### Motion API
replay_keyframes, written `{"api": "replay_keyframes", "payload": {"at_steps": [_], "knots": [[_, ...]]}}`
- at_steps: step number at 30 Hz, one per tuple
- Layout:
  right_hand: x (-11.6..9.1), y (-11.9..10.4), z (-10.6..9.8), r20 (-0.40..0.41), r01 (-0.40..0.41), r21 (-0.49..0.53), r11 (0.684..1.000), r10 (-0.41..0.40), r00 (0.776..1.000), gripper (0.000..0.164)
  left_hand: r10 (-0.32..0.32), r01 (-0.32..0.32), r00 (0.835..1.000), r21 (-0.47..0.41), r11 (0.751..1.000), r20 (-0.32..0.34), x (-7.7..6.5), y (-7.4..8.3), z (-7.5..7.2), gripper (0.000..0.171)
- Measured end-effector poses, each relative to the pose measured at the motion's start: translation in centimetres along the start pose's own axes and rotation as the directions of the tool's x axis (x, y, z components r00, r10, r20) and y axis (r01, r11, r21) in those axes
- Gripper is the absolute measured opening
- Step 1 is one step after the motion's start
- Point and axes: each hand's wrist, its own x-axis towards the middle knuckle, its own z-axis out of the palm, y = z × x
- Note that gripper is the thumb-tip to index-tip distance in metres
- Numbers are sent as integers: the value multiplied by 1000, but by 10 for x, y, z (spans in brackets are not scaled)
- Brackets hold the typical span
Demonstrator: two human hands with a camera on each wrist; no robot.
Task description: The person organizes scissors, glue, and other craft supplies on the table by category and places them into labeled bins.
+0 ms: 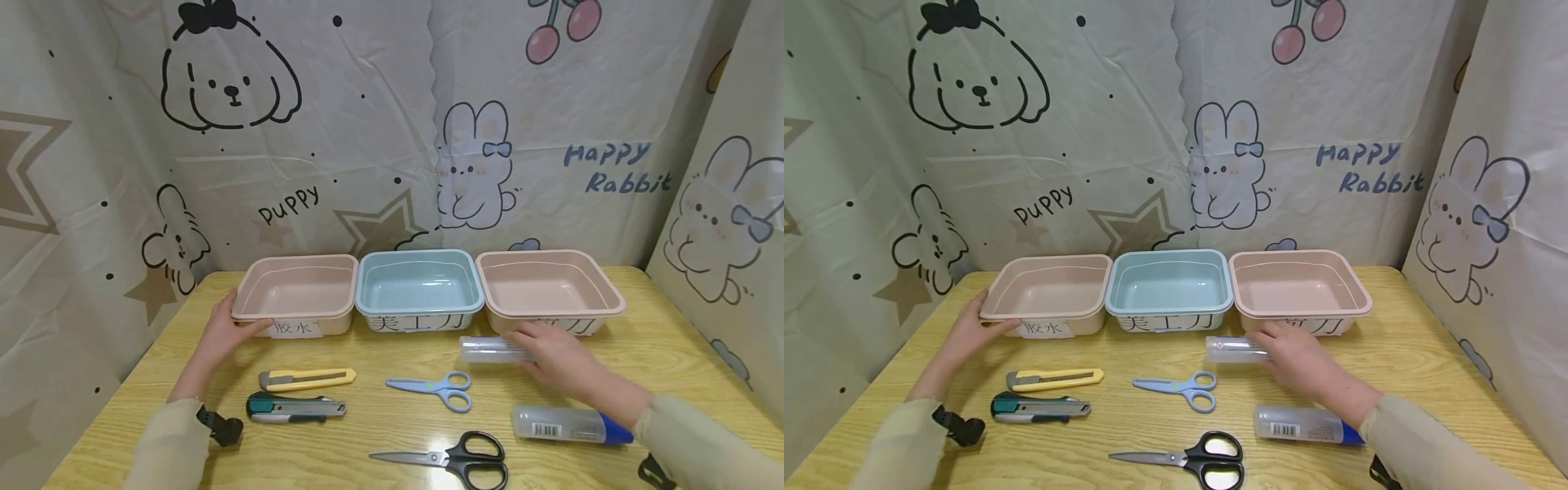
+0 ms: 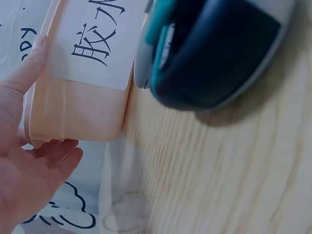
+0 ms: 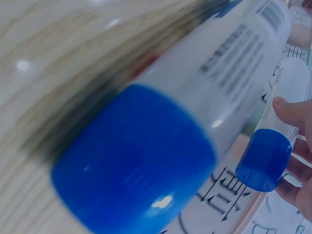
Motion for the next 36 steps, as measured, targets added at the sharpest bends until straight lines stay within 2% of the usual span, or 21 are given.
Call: {"api": "replay_keyframes", "payload": {"at_steps": [5, 8, 12, 19, 27, 36], "knots": [[9, -8, 0, -54, 85, -7, 996, -85, 995, 47, -28, 28, 1000, -46, 999, 11, -1, -1, 1, 105], [17, -14, -2, -50, 109, -7, 994, -110, 993, 48, -22, 22, 1000, -78, 997, 7, -1, -1, 1, 105], [29, -21, -3, -20, 117, -11, 993, -117, 993, 47, -14, 12, 1000, -115, 993, -11, -3, -3, 3, 103], [53, -31, -1, -22, 146, 1, 989, -146, 989, 46, -60, 56, 998, -151, 987, -23, -7, -1, 6, 104], [80, -44, 11, -11, 192, 9, 981, -192, 981, 43, -62, 56, 998, -215, 975, -24, -11, 1, 11, 102], [109, -59, 15, 2, 210, 63, 976, -211, 978, 40, -124, 99, 990, -312, 945, -61, -12, 6, 16, 100]]}}
